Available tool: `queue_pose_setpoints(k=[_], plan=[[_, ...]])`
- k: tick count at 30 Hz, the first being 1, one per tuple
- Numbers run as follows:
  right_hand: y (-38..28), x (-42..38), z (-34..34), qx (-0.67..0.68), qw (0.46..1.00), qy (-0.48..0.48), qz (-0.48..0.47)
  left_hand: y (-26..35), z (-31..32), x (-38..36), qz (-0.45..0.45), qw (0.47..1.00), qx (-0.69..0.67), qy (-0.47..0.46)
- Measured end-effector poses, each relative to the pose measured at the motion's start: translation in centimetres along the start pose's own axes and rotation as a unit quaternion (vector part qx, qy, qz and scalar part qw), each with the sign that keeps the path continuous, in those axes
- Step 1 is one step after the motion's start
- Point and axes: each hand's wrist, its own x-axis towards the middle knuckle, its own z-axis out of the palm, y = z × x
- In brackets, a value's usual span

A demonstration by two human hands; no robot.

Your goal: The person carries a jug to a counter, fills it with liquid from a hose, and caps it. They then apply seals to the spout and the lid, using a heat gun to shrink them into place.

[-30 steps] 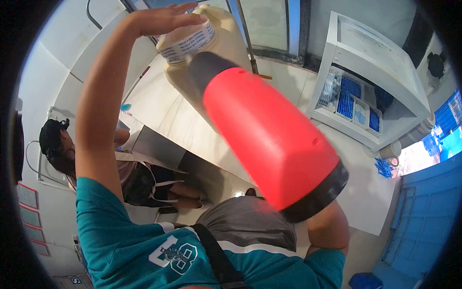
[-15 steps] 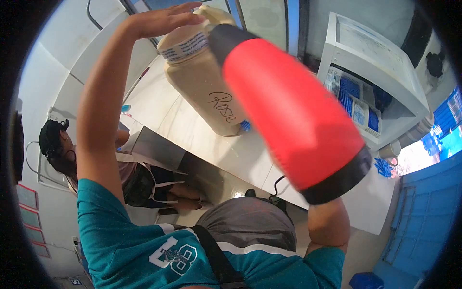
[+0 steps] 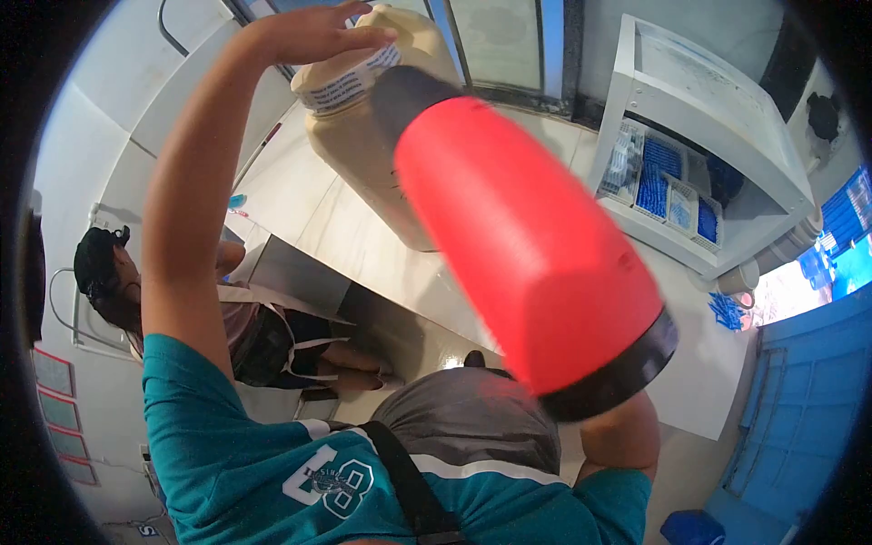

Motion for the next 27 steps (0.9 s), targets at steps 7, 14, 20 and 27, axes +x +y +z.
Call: queue_pose_setpoints(k=[7,14,20,27], plan=[[-0.7,0.3,-0.8,0.088,0.996,-0.004,0.019,-2.0,-0.5,-2.4,0.103,0.993,-0.059,0.020],[-1.2,0.0,-0.8,0.178,0.972,-0.034,0.148,1.3,-1.4,-3.5,0.087,0.992,-0.049,-0.073],[3.6,-0.5,-1.7,-0.045,0.997,-0.045,0.038,1.1,-0.7,-1.7,-0.062,0.996,-0.026,-0.054],[4.2,-1.7,-4.1,-0.371,0.885,-0.176,-0.219,-0.8,-0.6,1.3,0.041,0.999,-0.022,-0.014]])
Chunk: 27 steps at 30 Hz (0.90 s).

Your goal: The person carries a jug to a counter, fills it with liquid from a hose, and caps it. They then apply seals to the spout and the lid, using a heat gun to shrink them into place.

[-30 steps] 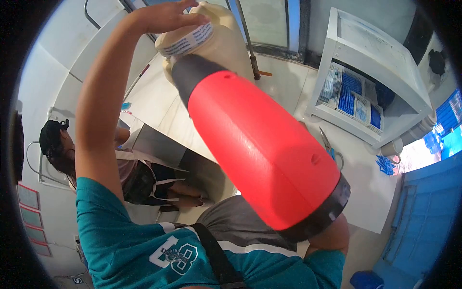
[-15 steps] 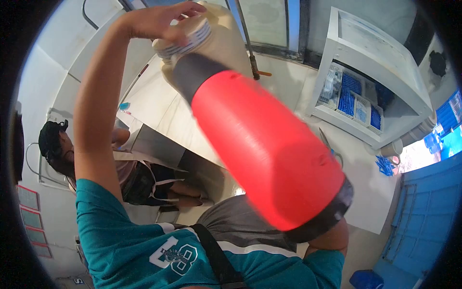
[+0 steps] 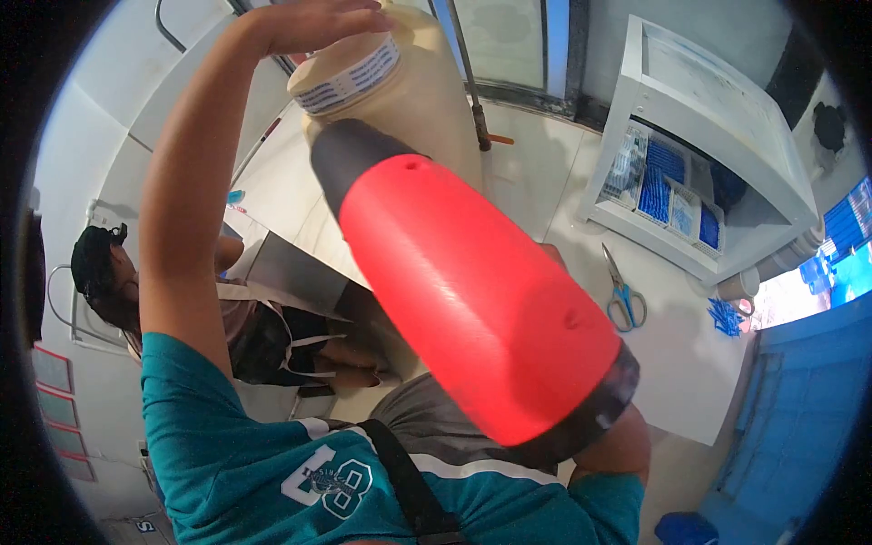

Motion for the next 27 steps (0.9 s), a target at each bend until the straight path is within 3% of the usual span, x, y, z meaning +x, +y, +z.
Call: queue_pose_setpoints(k=[4,5,7,10,11,13,17,19,22,23,25,27], plan=[[-0.8,1.7,-0.3,0.137,0.987,0.033,0.081,-2.9,0.1,1.3,0.114,0.993,-0.009,-0.015],[-1.0,2.3,-0.4,0.171,0.980,0.040,0.098,-2.7,0.1,0.7,0.112,0.994,-0.010,-0.013],[-1.4,3.3,-0.4,0.239,0.961,0.053,0.130,-2.2,0.2,-0.8,0.014,0.999,-0.041,-0.002],[-1.6,4.0,-0.3,0.341,0.920,0.070,0.182,-3.6,0.7,-1.7,0.014,0.998,-0.062,0.029],[-1.7,3.6,-0.1,0.287,0.940,0.082,0.165,-3.8,0.8,-1.9,0.014,0.998,-0.062,0.028],[-2.1,3.4,-0.1,0.295,0.936,0.089,0.170,-4.0,0.9,-2.1,0.129,0.988,-0.073,0.032],[-3.3,3.4,-0.4,0.323,0.918,0.125,0.194,-3.1,0.5,-1.6,0.183,0.983,-0.003,0.017],[-4.0,3.6,-0.4,0.337,0.908,0.143,0.204,-1.8,0.4,-0.8,-0.006,1.000,-0.010,-0.018],[-4.6,3.9,-0.4,0.358,0.893,0.166,0.215,2.0,-0.4,-3.4,-0.066,0.996,-0.041,-0.030],[-2.9,3.4,0.8,0.329,0.905,0.118,0.243,1.5,0.0,-3.0,-0.066,0.996,-0.043,-0.029],[-2.1,3.0,0.6,0.323,0.909,0.153,0.215,-0.2,0.7,-1.4,-0.108,0.988,0.096,0.062],[-2.0,3.0,0.4,0.319,0.910,0.186,0.188,-1.2,0.3,-1.1,-0.078,0.992,0.064,0.070]])
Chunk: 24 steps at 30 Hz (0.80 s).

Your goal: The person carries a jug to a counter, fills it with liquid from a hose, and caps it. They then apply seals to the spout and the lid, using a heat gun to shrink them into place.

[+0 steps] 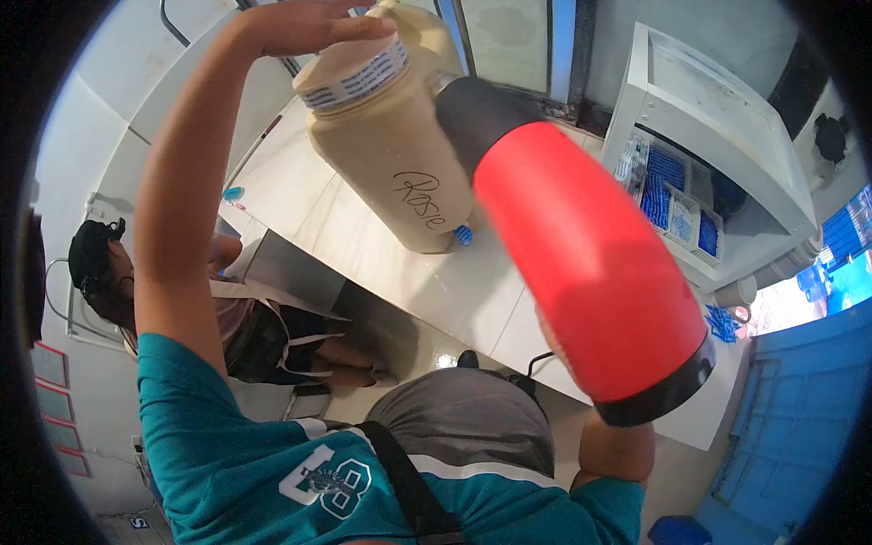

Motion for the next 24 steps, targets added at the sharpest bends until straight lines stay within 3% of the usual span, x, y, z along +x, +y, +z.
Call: queue_pose_setpoints(k=[4,7,11,13,17,19,24], plan=[[-0.7,0.2,0.2,-0.044,0.999,-0.018,-0.015,-1.1,-0.3,1.1,0.059,0.998,-0.023,0.004],[-0.8,0.0,-0.2,-0.079,0.996,-0.032,-0.027,1.9,-1.7,-2.9,0.063,0.997,-0.040,-0.035],[-1.1,-0.1,-0.6,-0.124,0.990,-0.054,-0.048,-1.6,0.6,0.5,0.073,0.994,-0.074,-0.021],[-0.5,-0.5,-1.5,-0.146,0.985,-0.067,-0.063,-2.8,1.0,0.6,0.247,0.964,-0.097,-0.018],[-0.2,-1.3,-2.7,-0.188,0.974,-0.093,-0.082,-0.7,0.7,-0.1,0.212,0.972,-0.090,-0.051],[-0.3,-1.4,-2.9,-0.210,0.968,-0.105,-0.091,1.5,-0.2,-1.2,0.043,0.992,-0.086,-0.083],[-0.9,-0.3,-2.7,-0.265,0.948,-0.130,-0.116,0.3,0.4,0.4,0.057,0.997,-0.036,-0.050]])
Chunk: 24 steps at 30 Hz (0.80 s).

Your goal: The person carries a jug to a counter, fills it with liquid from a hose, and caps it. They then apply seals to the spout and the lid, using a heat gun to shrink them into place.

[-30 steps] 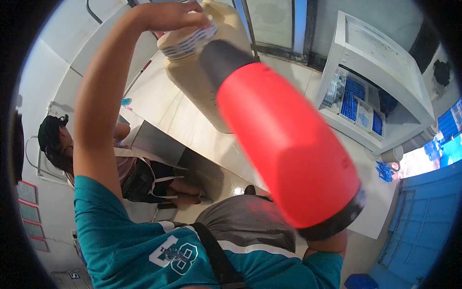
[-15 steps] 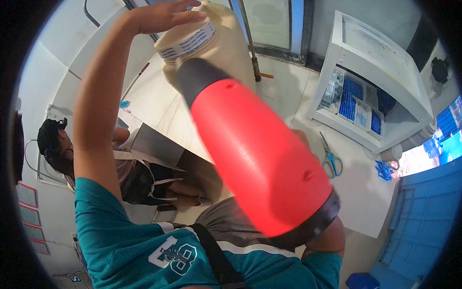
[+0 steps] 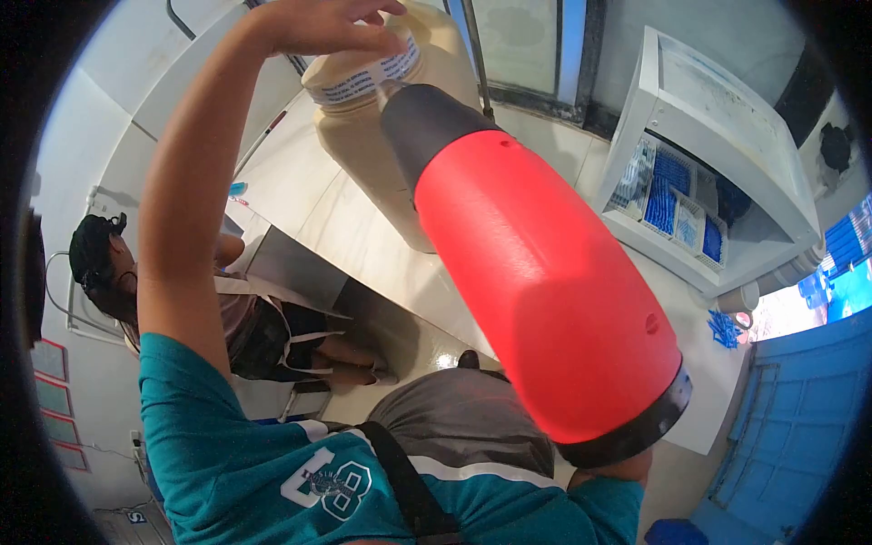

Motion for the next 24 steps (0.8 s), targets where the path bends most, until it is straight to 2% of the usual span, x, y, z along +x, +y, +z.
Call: queue_pose_setpoints(k=[3,5,6,7,8,9,10,11,12,13,15,17,18,20,21,22,23,24], plan=[[-0.1,0.6,-0.2,-0.035,0.999,-0.017,-0.012,0.1,-0.2,0.0,0.007,0.998,-0.067,0.011],[0.0,0.7,-0.4,-0.059,0.998,-0.028,-0.020,0.6,-0.2,-0.5,-0.071,0.996,-0.050,0.019],[-0.1,0.9,-0.5,-0.070,0.997,-0.033,-0.025,2.1,-0.7,-1.5,-0.071,0.996,-0.050,0.019],[-0.7,1.4,-0.5,-0.070,0.997,-0.032,-0.025,3.8,-1.4,-2.5,-0.102,0.994,-0.028,-0.029],[-1.7,2.3,-0.5,0.150,0.988,0.027,0.022,4.7,-1.7,-3.2,-0.134,0.988,-0.006,-0.078],[-2.2,2.8,-0.4,0.361,0.926,0.084,0.068,4.1,-1.7,-3.3,-0.135,0.988,-0.006,-0.078],[-1.6,2.3,0.0,0.362,0.926,0.083,0.067,3.1,-1.4,-3.4,-0.057,0.995,-0.039,-0.066],[-0.4,1.3,1.0,0.218,0.972,0.079,0.029,2.4,-1.2,-3.3,0.021,0.996,-0.073,-0.053],[0.5,0.6,1.7,0.067,0.995,0.074,-0.010,2.2,-0.9,-3.0,0.020,0.996,-0.073,-0.053],[0.9,0.5,2.0,0.068,0.995,0.075,-0.011,2.1,-0.5,-2.8,0.028,0.997,-0.067,-0.021],[1.2,0.4,2.3,0.259,0.962,0.034,0.080,0.7,0.4,-1.5,0.036,0.998,-0.059,0.011],[1.1,0.7,2.4,0.296,0.949,0.039,0.103,-2.3,1.5,0.5,0.217,0.961,-0.171,-0.005],[1.1,1.0,2.4,0.333,0.934,0.043,0.125,-1.8,2.1,0.9,0.217,0.961,-0.170,-0.004],[1.1,1.6,2.4,0.403,0.898,0.050,0.169,-0.4,2.6,1.8,0.365,0.867,-0.335,-0.058],[1.1,1.7,2.4,0.436,0.878,0.053,0.191,-0.2,2.6,1.8,0.367,0.866,-0.334,-0.058],[1.3,1.5,2.6,0.433,0.879,0.054,0.192,-0.1,2.5,1.7,0.295,0.877,-0.379,-0.019],[1.6,0.8,2.9,0.461,0.856,0.064,0.227,0.2,2.5,1.2,0.220,0.879,-0.422,0.019],[1.8,0.2,3.0,0.488,0.829,0.074,0.262,1.0,2.3,0.3,0.223,0.912,-0.335,0.078]])
